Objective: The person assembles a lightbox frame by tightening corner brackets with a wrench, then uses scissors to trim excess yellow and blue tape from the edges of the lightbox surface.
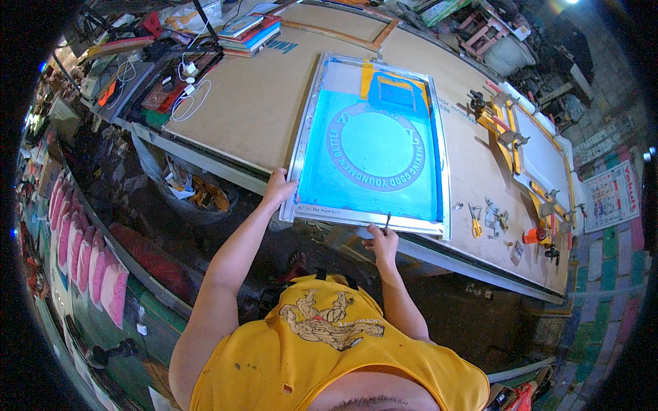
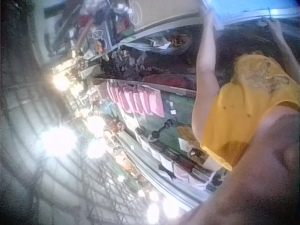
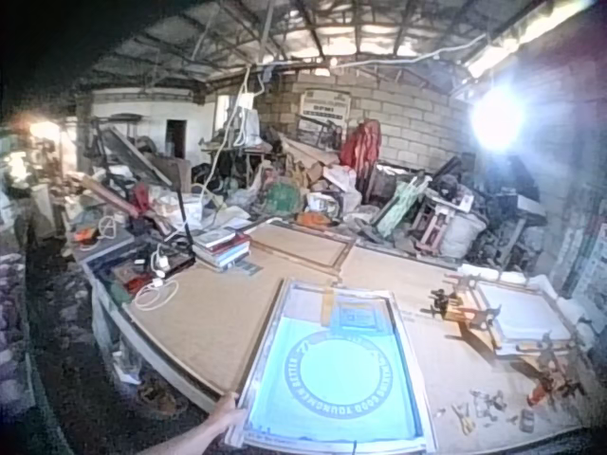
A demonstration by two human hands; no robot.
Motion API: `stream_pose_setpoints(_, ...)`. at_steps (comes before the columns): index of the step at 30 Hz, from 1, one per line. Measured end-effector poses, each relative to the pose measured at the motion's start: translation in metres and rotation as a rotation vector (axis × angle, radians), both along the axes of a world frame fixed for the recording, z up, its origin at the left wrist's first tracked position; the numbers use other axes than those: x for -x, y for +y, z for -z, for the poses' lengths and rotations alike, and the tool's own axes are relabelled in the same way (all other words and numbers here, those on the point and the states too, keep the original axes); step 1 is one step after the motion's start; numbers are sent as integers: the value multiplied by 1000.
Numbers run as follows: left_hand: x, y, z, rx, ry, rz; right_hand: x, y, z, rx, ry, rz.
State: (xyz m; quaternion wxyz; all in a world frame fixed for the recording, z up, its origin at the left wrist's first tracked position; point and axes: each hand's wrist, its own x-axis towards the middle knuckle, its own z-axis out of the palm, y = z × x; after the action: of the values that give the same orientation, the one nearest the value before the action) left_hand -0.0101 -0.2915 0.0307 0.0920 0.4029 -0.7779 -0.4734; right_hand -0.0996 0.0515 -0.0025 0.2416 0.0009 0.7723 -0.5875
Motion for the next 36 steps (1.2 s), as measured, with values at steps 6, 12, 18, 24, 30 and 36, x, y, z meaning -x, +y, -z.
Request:
stream_pose_setpoints(6,-4,-17,36,-39,34,8,-9,-9,-25,31,-28,23)
stream_pose_setpoints(12,3,-12,32,-79,42,-11,-6,-5,-18,-7,-7,44)
stream_pose_setpoints(18,0,-25,60,91,26,45,-7,-8,-12,24,-16,54)
stream_pose_setpoints(24,3,-32,78,-36,81,38,-11,-10,-21,48,-24,58)
stream_pose_setpoints(30,2,-25,58,-90,79,42,-4,-5,0,-19,15,36)
stream_pose_setpoints(36,-3,-3,3,-21,15,-2,-7,-7,-7,20,-10,64)
